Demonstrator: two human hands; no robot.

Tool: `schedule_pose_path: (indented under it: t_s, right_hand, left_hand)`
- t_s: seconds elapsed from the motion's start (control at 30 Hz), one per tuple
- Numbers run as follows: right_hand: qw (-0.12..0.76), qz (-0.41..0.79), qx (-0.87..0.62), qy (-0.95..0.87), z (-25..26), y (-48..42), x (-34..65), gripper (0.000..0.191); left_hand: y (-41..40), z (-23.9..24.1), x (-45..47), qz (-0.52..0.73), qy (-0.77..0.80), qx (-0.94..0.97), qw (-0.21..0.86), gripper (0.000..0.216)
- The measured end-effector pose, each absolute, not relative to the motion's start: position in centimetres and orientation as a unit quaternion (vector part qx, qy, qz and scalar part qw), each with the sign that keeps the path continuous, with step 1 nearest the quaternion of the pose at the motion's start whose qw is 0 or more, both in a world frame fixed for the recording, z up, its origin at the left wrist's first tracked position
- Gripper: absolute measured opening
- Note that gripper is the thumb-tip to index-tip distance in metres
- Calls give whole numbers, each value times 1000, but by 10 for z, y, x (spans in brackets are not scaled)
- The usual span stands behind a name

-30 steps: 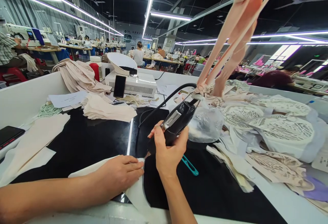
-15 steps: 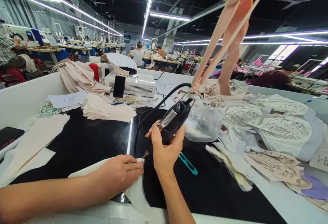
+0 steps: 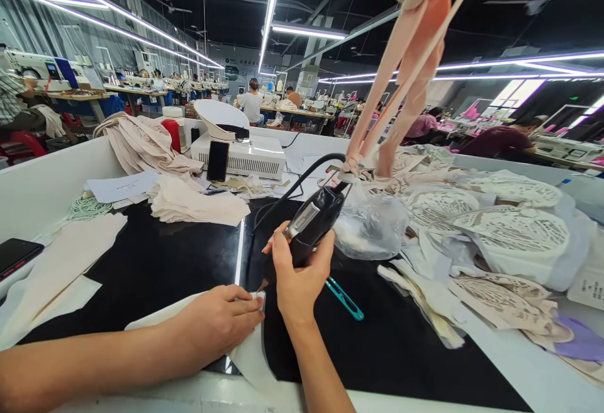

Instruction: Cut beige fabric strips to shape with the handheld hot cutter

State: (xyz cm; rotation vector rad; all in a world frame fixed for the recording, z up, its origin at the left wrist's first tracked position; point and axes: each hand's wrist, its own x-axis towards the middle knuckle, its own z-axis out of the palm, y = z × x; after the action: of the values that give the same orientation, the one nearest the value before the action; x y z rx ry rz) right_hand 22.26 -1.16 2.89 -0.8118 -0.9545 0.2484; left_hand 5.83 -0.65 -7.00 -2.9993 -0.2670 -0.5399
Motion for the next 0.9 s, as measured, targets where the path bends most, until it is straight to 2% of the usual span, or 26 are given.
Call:
schedule_pose_path:
  t_s: [0.4,0.57,0.7,0.9]
  right_hand:
    - [809,128,-373,-436,28,-9,220,37]
    - [797,134,-395,-437,30,-13,216,32]
    - [775,135,-432,-441,33,-19,213,38]
    - [749,161,-461,-448,39,-32,215,52]
  left_hand:
    - [-8,-68,57,-177,-91,-978,55,25]
    - [-9,-74,53,-232,-91,-964,93,28]
    - [-5,-78,47,-313,-47,-941,119,43]
    - [5,-65,27,-287,-32,-955,64,53]
